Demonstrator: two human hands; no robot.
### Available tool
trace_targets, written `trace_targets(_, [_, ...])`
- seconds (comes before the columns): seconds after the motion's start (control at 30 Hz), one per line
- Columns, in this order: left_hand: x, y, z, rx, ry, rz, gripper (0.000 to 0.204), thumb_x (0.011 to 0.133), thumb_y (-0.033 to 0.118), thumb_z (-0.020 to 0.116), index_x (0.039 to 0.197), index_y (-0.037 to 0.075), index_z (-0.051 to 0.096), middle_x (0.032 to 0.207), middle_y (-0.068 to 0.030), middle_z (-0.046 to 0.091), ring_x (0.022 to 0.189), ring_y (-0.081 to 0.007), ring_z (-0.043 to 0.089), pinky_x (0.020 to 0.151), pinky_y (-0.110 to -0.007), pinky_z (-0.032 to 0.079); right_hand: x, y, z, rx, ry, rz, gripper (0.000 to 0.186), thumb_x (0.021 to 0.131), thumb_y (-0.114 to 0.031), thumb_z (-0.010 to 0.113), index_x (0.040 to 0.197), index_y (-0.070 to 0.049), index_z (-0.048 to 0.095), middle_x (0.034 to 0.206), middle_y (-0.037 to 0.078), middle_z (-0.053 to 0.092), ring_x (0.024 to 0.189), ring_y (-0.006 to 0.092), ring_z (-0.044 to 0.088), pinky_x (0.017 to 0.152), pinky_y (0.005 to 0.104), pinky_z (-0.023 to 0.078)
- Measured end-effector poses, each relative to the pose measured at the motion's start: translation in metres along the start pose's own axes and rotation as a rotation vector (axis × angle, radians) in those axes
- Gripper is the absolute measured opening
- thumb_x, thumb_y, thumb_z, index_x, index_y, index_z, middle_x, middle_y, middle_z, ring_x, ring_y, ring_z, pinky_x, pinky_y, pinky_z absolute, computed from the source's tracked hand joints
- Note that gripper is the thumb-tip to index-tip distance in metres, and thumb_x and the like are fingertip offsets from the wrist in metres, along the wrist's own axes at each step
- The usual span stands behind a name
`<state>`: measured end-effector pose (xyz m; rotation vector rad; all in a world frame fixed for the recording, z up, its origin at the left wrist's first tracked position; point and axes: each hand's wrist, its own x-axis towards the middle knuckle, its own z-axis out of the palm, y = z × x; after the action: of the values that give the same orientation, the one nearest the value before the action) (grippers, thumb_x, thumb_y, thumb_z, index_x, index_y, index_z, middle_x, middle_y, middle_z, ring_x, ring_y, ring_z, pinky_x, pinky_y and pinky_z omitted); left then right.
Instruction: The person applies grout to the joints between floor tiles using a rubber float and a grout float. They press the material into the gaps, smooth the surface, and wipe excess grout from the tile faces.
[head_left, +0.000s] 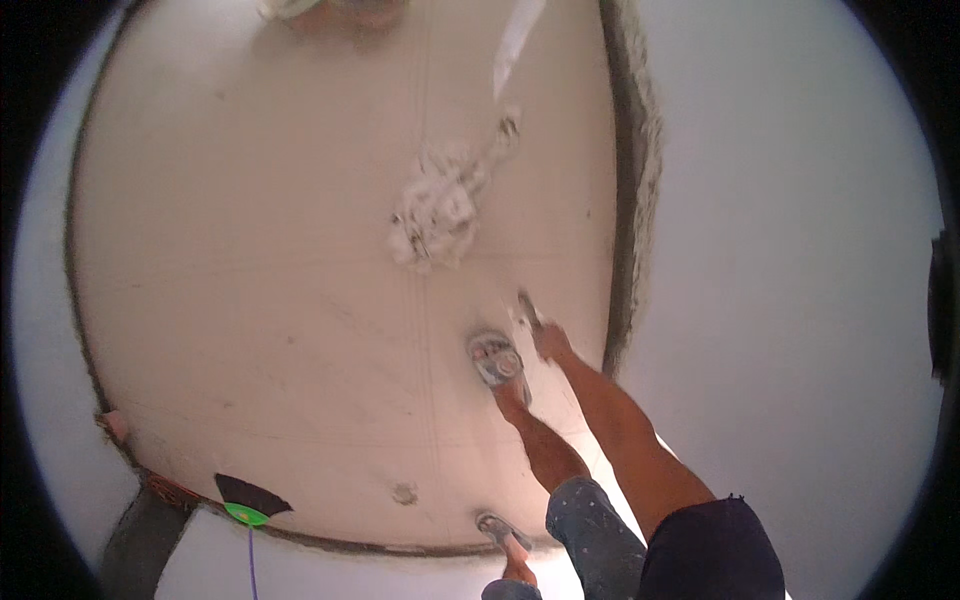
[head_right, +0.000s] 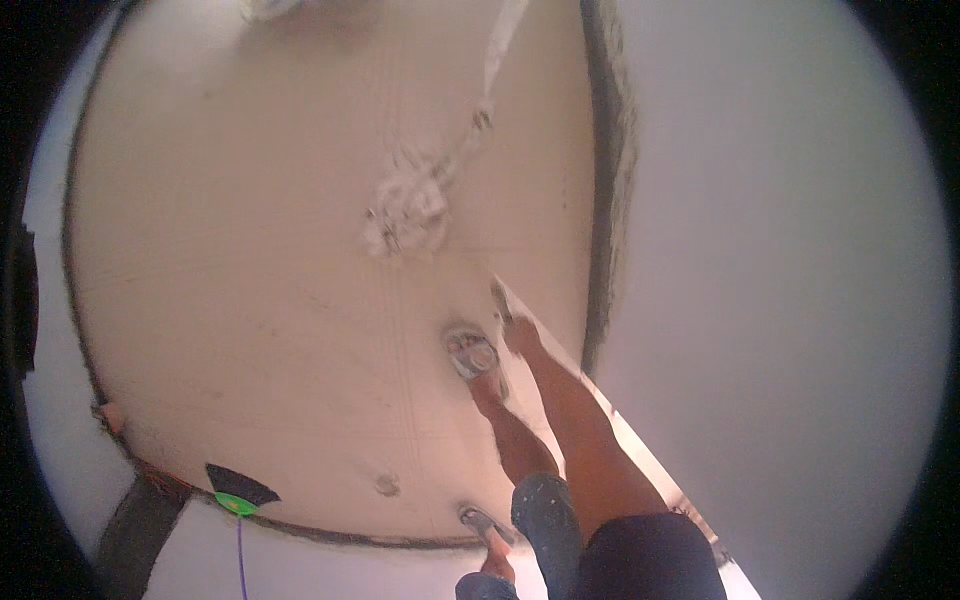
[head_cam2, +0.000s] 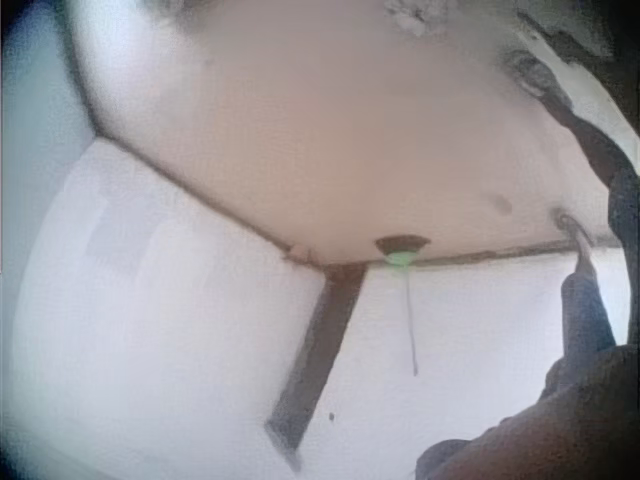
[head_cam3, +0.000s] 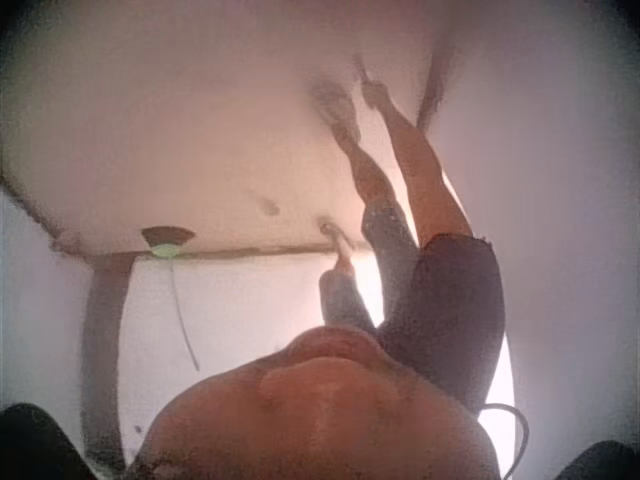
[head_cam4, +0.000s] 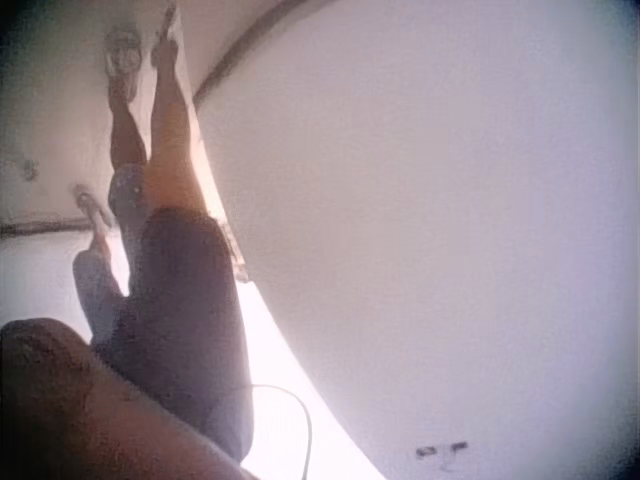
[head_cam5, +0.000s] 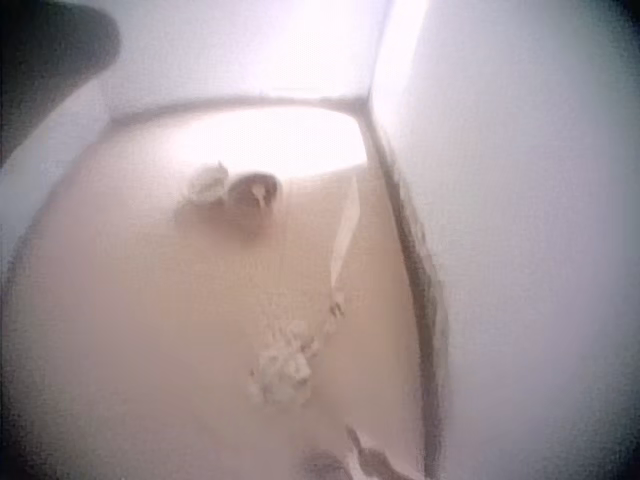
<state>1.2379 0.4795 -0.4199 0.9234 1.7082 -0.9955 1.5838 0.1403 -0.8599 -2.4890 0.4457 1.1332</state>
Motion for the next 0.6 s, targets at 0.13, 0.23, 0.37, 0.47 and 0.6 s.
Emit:
trace_targets(0.13, [-0.012,-0.016,-0.07,0.045,-0.012,0.134,0.051,0.102,0.032,0.057,0.145,0.006,0.048,0.141,-0.0158,0.055,0.122,-0.0314,0.058,0.1,-0.053,0.048,-0.181,-0.019,-0.02,-0.044,-0.267,-0.038,0.048,0.097,-0.037,0.051,0.09,0.005,0.073,0.081,0.028,0.072,0.082,0.0383,0.075,0.077,0.0512,0.059])
trace_targets(0.23, [-0.02,-0.051,-0.15,0.15,-0.037,0.189,0.051,0.102,0.033,0.056,0.145,0.007,0.048,0.14,-0.0155,0.056,0.121,-0.0312,0.059,0.098,-0.053,0.049,-0.346,-0.043,-0.063,0.402,-0.186,0.373,0.065,0.101,-0.051,0.049,0.087,0.008,0.072,0.074,0.023,0.072,0.061,0.0283,0.074,0.065,0.0423,0.063])
trace_targets(0.37, [0.003,-0.098,-0.269,0.342,-0.153,0.361,0.051,0.102,0.033,0.056,0.145,0.008,0.047,0.138,-0.015,0.057,0.119,-0.0309,0.059,0.096,-0.052,0.051,-0.463,-0.004,-0.083,0.061,-0.149,-0.147,0.04,0.099,-0.03,0.059,0.091,0.008,0.068,0.078,0.019,0.074,0.059,0.0219,0.074,0.055,0.0362,0.062])
trace_targets(0.47, [-0.005,-0.084,-0.31,-0.039,-0.269,0.546,0.05,0.102,0.03,0.057,0.144,0.006,0.046,0.137,-0.0163,0.058,0.116,-0.0311,0.061,0.093,-0.052,0.053,-0.605,-0.046,-0.143,0.703,0.149,-0.138,0.02,0.095,-0.015,0.067,0.089,0.004,0.069,0.082,0.013,0.074,0.063,0.0193,0.074,0.052,0.0331,0.06])
trace_targets(0.6, [-0.116,-0.065,-0.279,0.135,-0.16,0.682,0.053,0.103,0.032,0.056,0.145,0.004,0.045,0.139,-0.0165,0.057,0.122,-0.0318,0.059,0.095,-0.05,0.053,-0.768,-0.016,-0.141,1.085,0.353,-0.075,0.025,0.09,-0.025,0.079,0.094,-0.001,0.074,0.075,0.007,0.072,0.068,0.0125,0.068,0.06,0.0301,0.055])
